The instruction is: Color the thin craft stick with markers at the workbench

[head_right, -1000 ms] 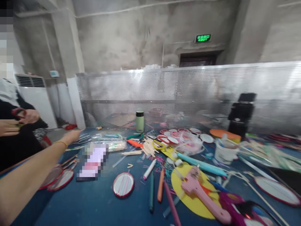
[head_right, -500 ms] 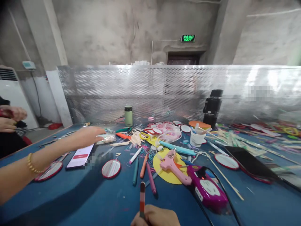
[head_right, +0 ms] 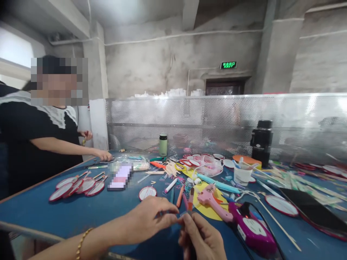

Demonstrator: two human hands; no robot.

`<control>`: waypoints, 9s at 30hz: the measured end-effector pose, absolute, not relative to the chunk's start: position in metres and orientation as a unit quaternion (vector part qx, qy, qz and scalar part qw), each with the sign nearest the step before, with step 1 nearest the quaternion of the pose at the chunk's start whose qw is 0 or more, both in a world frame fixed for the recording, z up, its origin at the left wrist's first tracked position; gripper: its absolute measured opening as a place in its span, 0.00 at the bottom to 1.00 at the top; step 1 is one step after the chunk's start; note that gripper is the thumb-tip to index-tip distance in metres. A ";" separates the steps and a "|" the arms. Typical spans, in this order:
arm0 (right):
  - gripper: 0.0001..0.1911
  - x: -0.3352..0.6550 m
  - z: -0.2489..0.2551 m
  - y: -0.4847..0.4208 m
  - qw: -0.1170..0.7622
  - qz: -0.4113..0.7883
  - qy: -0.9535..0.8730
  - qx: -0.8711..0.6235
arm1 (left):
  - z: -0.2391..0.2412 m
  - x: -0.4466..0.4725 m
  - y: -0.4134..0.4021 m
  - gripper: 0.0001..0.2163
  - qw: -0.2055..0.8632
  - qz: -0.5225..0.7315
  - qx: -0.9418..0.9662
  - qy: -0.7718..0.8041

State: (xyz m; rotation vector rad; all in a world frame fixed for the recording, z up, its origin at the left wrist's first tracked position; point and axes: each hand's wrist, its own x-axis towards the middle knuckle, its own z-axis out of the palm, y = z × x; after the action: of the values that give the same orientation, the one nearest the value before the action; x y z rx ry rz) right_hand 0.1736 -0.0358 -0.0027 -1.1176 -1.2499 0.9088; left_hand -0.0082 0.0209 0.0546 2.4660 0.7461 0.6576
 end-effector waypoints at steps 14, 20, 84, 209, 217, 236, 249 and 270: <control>0.27 0.151 0.004 -0.013 0.602 0.365 -0.532 -0.470 | 0.015 0.004 0.008 0.27 0.596 0.392 0.661 0.233; 0.22 0.140 0.007 -0.016 0.639 0.321 -0.524 -0.463 | 0.003 0.012 0.003 0.24 0.603 0.436 0.614 0.264; 0.21 0.195 0.019 0.002 0.198 -0.093 -0.703 -0.677 | 0.000 0.018 -0.014 0.13 0.613 0.489 0.526 0.329; 0.07 0.192 0.026 -0.021 0.751 0.116 -0.550 -0.347 | -0.008 0.023 -0.014 0.13 0.576 0.451 0.567 0.378; 0.08 0.192 0.027 -0.022 0.747 0.120 -0.549 -0.354 | -0.008 0.023 -0.013 0.12 0.574 0.449 0.570 0.380; 0.07 0.192 0.026 -0.022 0.748 0.117 -0.550 -0.354 | -0.002 0.023 -0.015 0.12 0.578 0.445 0.567 0.383; 0.07 0.191 0.027 -0.022 0.747 0.112 -0.551 -0.354 | -0.002 0.022 -0.016 0.12 0.572 0.442 0.576 0.382; 0.06 0.194 0.024 -0.023 0.732 0.125 -0.568 -0.356 | -0.002 0.022 -0.016 0.11 0.576 0.444 0.570 0.383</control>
State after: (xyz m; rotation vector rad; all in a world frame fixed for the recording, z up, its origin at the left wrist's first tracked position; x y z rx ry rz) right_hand 0.1938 -0.0234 0.0236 -0.7841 -1.2493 0.2745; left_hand 0.0222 -0.0164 -0.0022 1.3335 0.8974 1.0389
